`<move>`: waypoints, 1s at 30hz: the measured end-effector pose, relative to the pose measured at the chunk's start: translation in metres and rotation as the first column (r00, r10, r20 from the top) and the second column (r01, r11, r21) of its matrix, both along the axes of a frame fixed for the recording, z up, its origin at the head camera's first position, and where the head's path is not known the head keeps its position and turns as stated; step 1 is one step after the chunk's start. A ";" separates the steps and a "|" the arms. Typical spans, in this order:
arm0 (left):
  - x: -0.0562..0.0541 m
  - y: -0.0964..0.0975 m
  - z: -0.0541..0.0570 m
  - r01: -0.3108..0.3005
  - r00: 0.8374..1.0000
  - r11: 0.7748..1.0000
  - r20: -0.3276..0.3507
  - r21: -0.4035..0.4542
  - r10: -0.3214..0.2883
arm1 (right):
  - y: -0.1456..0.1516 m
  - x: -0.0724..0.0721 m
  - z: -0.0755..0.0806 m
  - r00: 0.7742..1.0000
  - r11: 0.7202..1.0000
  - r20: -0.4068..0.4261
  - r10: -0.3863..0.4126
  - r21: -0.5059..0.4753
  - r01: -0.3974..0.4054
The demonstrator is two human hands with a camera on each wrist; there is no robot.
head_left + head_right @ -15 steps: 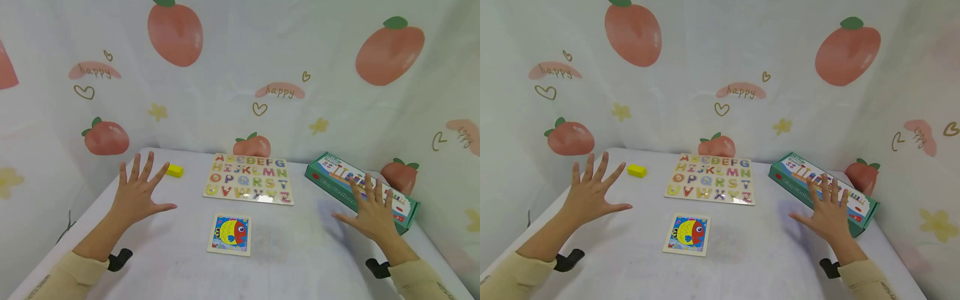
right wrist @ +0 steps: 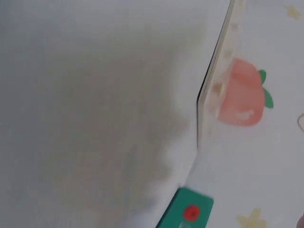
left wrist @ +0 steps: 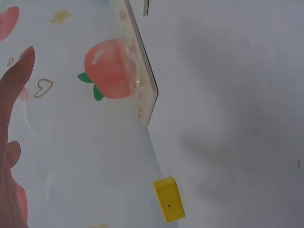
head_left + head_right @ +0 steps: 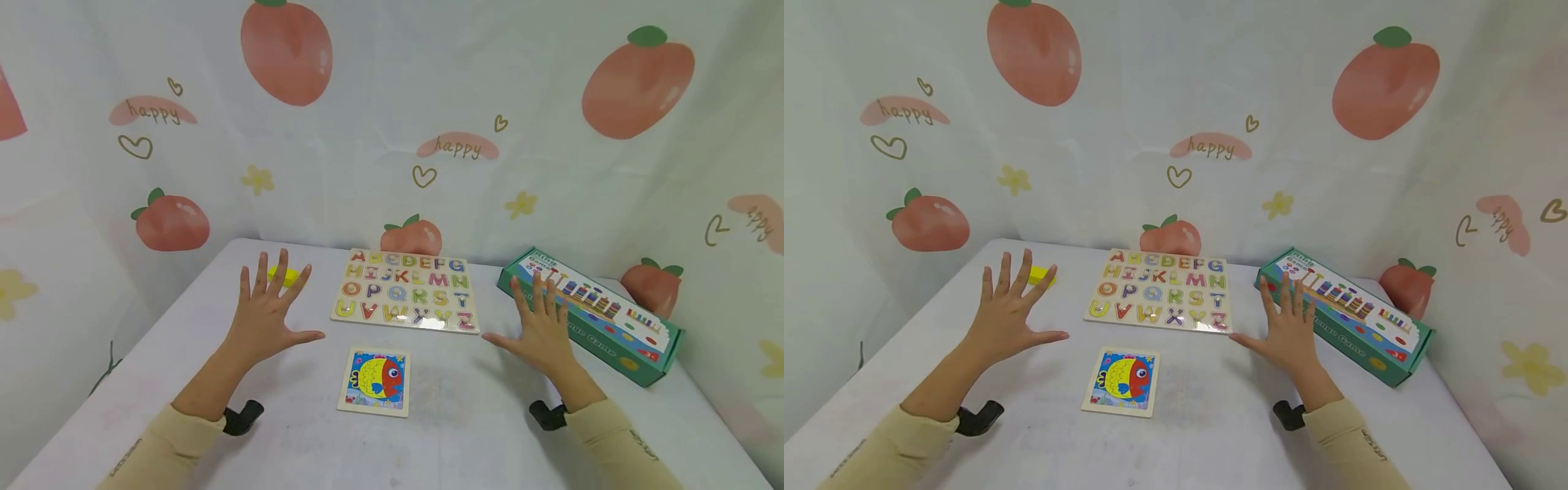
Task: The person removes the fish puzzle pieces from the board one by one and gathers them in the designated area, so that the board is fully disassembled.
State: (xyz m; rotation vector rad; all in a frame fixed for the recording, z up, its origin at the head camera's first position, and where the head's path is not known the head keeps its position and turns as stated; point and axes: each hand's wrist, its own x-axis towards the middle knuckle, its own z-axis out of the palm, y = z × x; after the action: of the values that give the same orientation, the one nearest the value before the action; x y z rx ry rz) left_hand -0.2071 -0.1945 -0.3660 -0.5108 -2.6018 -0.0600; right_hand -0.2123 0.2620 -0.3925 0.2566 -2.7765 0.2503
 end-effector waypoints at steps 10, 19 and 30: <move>0.001 0.025 -0.009 -0.017 0.982 0.998 0.189 0.066 0.004 | -0.066 -0.010 -0.006 0.995 0.995 0.092 0.036 -0.092 -0.028; 0.011 0.058 -0.024 -0.131 0.788 0.934 0.607 0.331 -0.105 | -0.125 -0.012 0.000 0.956 0.961 0.255 0.146 -0.264 -0.076; 0.021 0.078 -0.039 -0.185 0.674 0.900 0.718 0.394 -0.176 | -0.180 -0.007 0.002 0.870 0.879 0.356 0.340 -0.450 -0.159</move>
State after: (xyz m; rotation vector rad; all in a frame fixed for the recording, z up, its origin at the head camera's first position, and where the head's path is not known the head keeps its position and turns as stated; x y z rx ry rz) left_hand -0.1860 -0.1170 -0.4046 -0.3433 -3.2130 -1.0511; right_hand -0.2193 0.0822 -0.3910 0.5177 -3.0069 1.0626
